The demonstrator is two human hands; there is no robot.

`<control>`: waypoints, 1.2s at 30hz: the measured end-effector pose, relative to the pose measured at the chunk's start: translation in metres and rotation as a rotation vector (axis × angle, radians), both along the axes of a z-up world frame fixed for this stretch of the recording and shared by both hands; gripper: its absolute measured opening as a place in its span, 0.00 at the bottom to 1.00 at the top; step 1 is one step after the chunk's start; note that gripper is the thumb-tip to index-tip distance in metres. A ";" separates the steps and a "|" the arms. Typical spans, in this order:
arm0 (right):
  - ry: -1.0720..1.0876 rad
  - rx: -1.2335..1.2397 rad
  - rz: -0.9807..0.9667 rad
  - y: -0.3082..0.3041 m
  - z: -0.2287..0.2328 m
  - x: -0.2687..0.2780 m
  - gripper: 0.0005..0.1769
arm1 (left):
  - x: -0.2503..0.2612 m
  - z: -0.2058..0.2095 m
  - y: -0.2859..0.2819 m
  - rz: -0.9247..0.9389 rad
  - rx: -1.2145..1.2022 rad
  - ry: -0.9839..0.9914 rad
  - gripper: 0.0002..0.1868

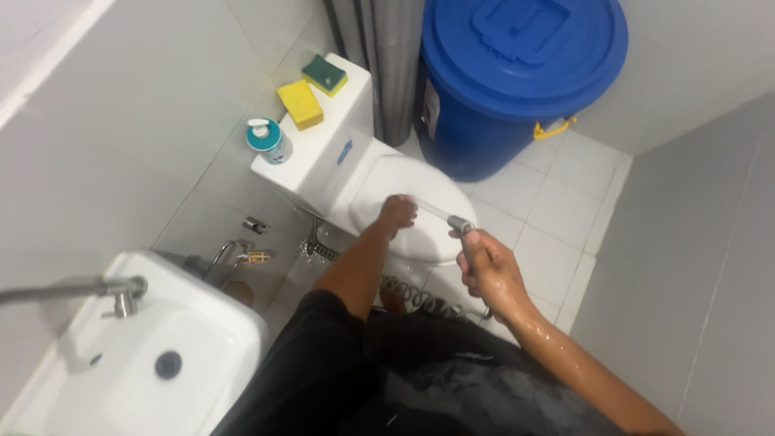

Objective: The person scrubs the toilet seat and lid with a sponge, then rinses the surfaces using a handheld bidet sprayer. They proceed to clean the toilet bowl and surrounding floor area with the sprayer, and finally rinse their hands at the sink.

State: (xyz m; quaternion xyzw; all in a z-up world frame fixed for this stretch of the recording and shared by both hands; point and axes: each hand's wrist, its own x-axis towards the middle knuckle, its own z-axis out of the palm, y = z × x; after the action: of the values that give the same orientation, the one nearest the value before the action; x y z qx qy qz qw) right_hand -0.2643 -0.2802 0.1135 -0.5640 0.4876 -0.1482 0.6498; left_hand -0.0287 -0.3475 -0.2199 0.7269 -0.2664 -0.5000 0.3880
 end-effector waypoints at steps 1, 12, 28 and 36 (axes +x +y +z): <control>0.014 -0.013 -0.003 0.002 0.000 0.000 0.37 | 0.005 -0.009 -0.005 -0.008 -0.019 0.033 0.18; 0.086 0.016 -0.200 -0.017 -0.030 0.001 0.41 | -0.022 -0.066 -0.061 -0.073 0.074 0.296 0.09; 0.211 0.132 -0.265 -0.063 -0.106 -0.084 0.29 | -0.144 -0.119 -0.097 -0.800 0.452 -0.489 0.43; 0.051 0.298 -0.411 -0.090 -0.184 -0.143 0.33 | -0.178 -0.168 -0.155 -1.298 0.398 -1.024 0.57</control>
State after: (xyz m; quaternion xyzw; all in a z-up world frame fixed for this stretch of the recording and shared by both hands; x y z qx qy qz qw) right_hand -0.4072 -0.3704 -0.0709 -0.3546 0.6245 -0.1894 0.6697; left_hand -0.2067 -0.5022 -0.3875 0.6213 -0.6804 -0.2703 -0.2792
